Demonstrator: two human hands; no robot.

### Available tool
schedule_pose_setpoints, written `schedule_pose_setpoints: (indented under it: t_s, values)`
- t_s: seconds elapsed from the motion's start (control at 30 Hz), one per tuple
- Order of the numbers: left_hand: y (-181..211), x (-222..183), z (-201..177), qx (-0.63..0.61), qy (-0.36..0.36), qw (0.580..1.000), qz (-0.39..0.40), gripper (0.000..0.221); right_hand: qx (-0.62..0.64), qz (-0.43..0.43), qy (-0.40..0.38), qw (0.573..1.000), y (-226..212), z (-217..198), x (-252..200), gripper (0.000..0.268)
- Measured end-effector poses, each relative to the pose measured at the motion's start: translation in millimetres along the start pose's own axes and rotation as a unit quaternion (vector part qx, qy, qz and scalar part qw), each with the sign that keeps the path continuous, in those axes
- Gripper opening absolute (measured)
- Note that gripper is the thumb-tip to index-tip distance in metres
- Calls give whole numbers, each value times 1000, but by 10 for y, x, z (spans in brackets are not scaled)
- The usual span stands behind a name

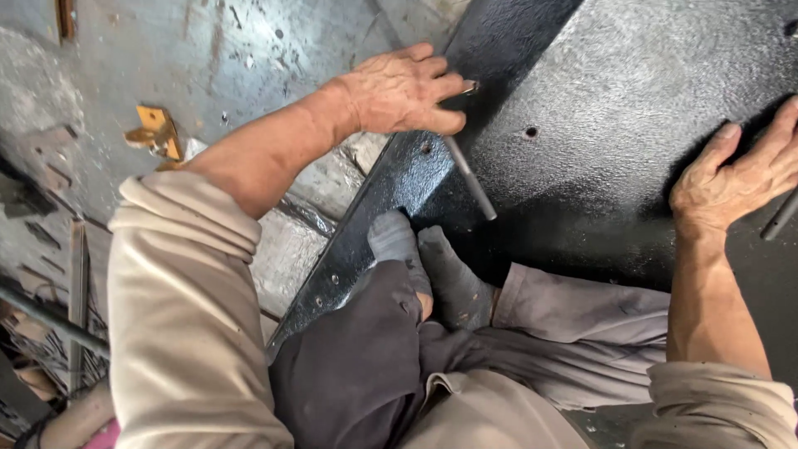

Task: The person taps threads into pre-drilled holes on a large black metal plate using a manual tap wrench.

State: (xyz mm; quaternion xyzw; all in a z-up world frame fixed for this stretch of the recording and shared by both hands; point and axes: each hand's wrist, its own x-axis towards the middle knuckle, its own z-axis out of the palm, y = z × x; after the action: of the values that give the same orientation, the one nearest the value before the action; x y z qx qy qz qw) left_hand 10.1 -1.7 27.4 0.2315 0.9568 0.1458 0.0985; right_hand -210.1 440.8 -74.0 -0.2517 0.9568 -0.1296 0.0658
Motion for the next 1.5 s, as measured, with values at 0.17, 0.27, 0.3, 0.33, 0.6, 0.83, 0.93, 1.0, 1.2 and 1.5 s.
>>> schedule_pose_setpoints:
  t_s: [0.17,0.27,0.3,0.33,0.6,0.83,0.93,1.0,1.2,1.5]
  values:
    - [81,-67,67,-85,-7,991,-99,44,-32,-28,31,999,219,156,-25,63]
    - [125,-138,159,-34,85,987,-135,51,-6,41,10,999,190,183,-18,58]
    - [163,-111,157,-31,85,987,-136,51,-3,40,13,999,149,170,-8,58]
    - [207,-71,156,-8,76,987,-144,53,-1,32,12,999,121,134,-14,58]
    - [657,218,-137,68,29,935,-346,71,29,13,35,999,-24,34,25,57]
    - [656,219,-83,-186,-42,880,-434,73,40,8,26,999,-168,-115,47,57]
    - [602,102,-24,-188,12,905,-380,78,39,9,25,999,-167,-135,62,57]
    - [568,50,-3,-218,22,902,-371,81,47,9,23,999,-156,-137,58,58]
    - [668,295,-116,-356,98,812,-452,34,49,9,27,998,-138,-131,57,58]
    - [711,365,219,40,347,840,-415,96,65,2,9,998,-82,-162,37,64]
